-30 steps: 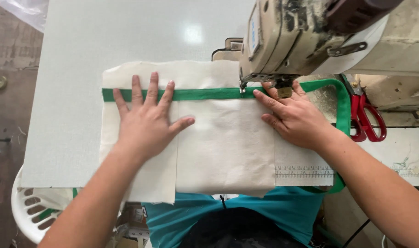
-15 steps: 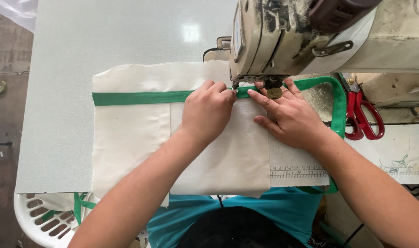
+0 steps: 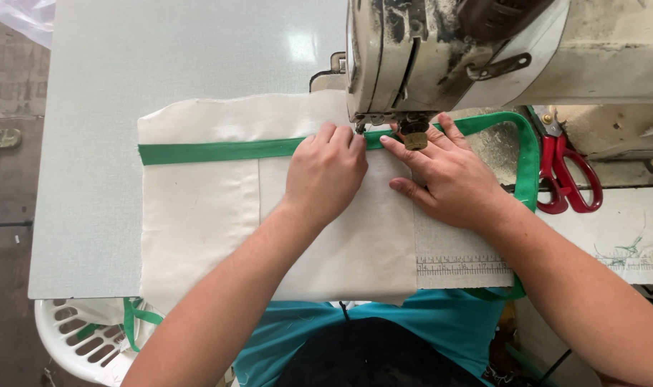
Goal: Sewing green straps onto white fabric pieces using an industrial sewing machine.
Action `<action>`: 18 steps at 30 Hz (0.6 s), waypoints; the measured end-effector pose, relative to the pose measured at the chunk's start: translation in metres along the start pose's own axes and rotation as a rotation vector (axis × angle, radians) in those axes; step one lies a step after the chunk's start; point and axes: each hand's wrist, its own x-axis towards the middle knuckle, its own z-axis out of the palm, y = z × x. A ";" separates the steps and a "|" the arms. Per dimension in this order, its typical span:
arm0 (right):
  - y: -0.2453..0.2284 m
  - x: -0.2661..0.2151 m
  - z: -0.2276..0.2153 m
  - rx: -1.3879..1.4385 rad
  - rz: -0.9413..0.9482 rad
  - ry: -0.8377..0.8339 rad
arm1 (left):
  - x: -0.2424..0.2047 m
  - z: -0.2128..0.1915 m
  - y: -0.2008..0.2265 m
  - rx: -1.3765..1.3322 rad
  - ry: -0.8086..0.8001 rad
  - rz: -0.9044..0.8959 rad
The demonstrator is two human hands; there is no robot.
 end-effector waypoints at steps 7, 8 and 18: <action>-0.001 0.003 -0.001 0.004 0.005 0.005 | -0.007 -0.080 -0.052 -0.311 -0.245 -0.109; -0.002 0.003 -0.002 0.006 0.015 0.002 | -0.011 -0.103 -0.068 -0.357 -0.335 -0.177; -0.022 0.014 -0.036 -0.032 -0.071 -0.023 | -0.015 -0.068 -0.032 -0.413 -0.408 -0.091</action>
